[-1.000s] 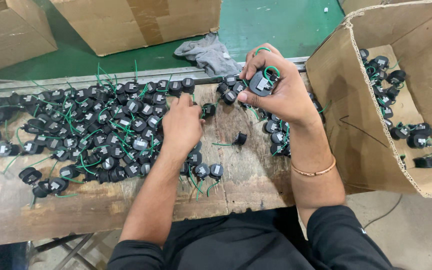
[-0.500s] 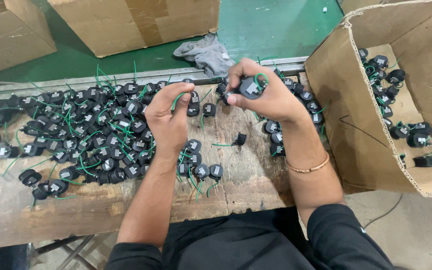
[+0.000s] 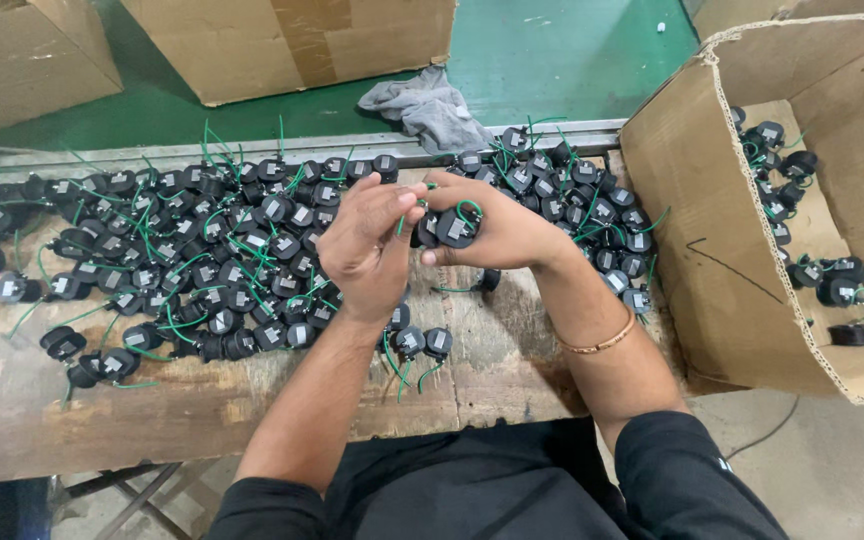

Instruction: The person picks up black plug-shaped components with green wires from a workbench one at a time, bends and arranges each wire against the component body with both hands, and places the finished component into a cardboard box beside the bench.

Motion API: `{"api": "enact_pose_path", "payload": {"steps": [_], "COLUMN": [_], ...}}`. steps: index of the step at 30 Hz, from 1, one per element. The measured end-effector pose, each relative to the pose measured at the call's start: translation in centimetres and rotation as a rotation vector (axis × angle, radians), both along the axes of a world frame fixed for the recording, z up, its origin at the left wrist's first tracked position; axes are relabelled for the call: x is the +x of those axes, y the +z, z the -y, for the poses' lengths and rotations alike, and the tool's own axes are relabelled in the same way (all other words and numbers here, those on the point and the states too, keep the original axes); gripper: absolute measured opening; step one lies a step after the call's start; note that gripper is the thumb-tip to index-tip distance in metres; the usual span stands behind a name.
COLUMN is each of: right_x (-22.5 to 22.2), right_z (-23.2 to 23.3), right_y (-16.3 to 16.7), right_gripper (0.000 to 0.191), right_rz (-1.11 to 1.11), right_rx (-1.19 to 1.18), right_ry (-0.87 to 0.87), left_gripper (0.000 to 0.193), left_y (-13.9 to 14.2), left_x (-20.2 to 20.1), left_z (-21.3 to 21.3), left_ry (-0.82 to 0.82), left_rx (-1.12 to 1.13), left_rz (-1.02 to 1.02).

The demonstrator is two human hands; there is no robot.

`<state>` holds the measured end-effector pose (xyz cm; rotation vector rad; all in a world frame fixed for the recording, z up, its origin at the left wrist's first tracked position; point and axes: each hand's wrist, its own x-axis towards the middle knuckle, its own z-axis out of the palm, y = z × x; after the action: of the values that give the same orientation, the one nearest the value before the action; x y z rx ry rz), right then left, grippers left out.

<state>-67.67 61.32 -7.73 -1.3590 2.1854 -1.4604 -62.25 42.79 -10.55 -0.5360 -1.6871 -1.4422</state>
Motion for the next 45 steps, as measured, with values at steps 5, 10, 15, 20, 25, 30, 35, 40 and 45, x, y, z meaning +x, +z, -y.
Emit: {"api": "enact_pose_path", "payload": {"steps": [5,10,15,20,25,30,35,40,45], "right_x": [0.4,0.9,1.6,2.1,2.0,1.4,1.3,-0.3,-2.0], "right_z": [-0.3,-1.6,-1.3,-0.2,-0.5,-2.1,-4.7,-7.7,-9.4], "right_y": [1.5,2.3,2.3,2.1,2.3,2.7,2.3,1.2,-0.6], "right_gripper": [0.048,0.051,0.050,0.042,0.047,0.053,0.045,0.036,0.028], "right_rz": [0.021,0.069,-0.145,-0.223,-0.209,-0.063,0.567,0.896,1.010], "right_rx": [-0.051,0.068,0.071,0.099,0.037,-0.208,-0.783,-1.156,-1.303], "right_ry": [0.023,-0.180,-0.285,-0.337,-0.280,-0.279,-0.190,-0.154,-0.296], "left_gripper": [0.018,0.016,0.021,0.030,0.026,0.016,0.034,0.022,0.020], "left_y": [0.9,0.6,-0.8,-1.8,-1.3,-1.4,-3.0,-4.2,-4.0], "left_x": [0.1,-0.3,-0.9,-1.0,-0.3,-1.1,-2.8,-3.4,-3.1], "left_z": [0.7,0.4,-0.5,-1.3,-0.5,0.6,0.2,-1.9,-2.8], "left_ry": [0.051,0.026,-0.164,-0.322,-0.037,-0.108,0.153,0.193,0.135], "left_rx": [-0.207,-0.214,0.031,0.399,0.031,0.107,-0.431,-0.811,-0.468], "left_rz": [-0.114,-0.096,0.149,0.401,0.145,0.198,0.323,0.615,0.588]}}
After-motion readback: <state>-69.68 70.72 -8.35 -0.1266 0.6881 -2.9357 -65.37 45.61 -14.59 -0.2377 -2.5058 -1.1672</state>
